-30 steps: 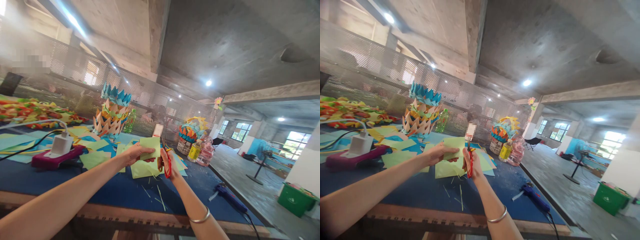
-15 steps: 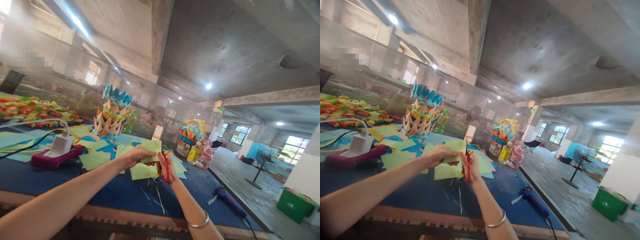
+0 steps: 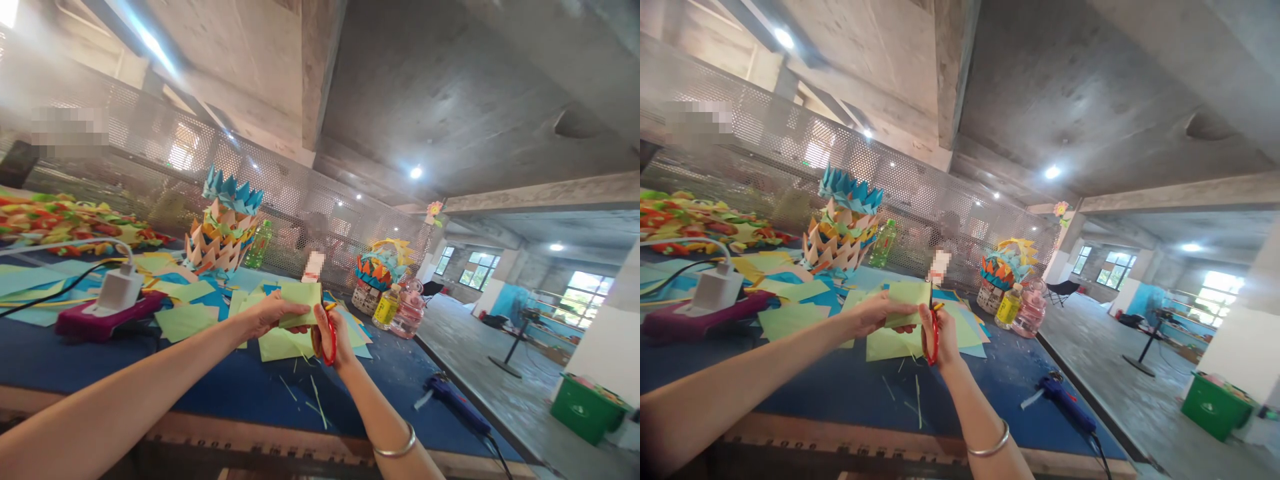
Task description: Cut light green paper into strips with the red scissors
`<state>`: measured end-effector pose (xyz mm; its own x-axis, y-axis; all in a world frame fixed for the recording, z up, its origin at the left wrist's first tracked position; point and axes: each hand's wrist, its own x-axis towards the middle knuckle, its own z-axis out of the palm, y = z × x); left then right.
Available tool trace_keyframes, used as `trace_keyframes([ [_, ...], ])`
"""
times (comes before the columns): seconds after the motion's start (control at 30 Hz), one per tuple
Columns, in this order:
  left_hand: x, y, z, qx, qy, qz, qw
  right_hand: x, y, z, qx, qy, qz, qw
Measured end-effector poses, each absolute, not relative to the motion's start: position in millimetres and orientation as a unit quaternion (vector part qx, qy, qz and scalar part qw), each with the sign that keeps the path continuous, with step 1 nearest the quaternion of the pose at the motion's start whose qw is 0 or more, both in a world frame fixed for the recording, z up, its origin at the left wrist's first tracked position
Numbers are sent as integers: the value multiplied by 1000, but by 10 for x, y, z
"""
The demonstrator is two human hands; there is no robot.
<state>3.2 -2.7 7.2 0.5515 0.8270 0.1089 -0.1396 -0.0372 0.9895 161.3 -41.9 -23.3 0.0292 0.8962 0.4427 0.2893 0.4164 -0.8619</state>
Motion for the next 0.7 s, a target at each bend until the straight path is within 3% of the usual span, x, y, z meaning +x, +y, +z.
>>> trace_keyframes([
  [0.47, 33, -33, 85, 614, 274, 381, 635, 1578, -408, -240, -484, -654, 231, 533],
  [0.7, 25, -1, 51, 628, 264, 374, 630, 1603, -359, -240, -484, -608, 269, 569],
])
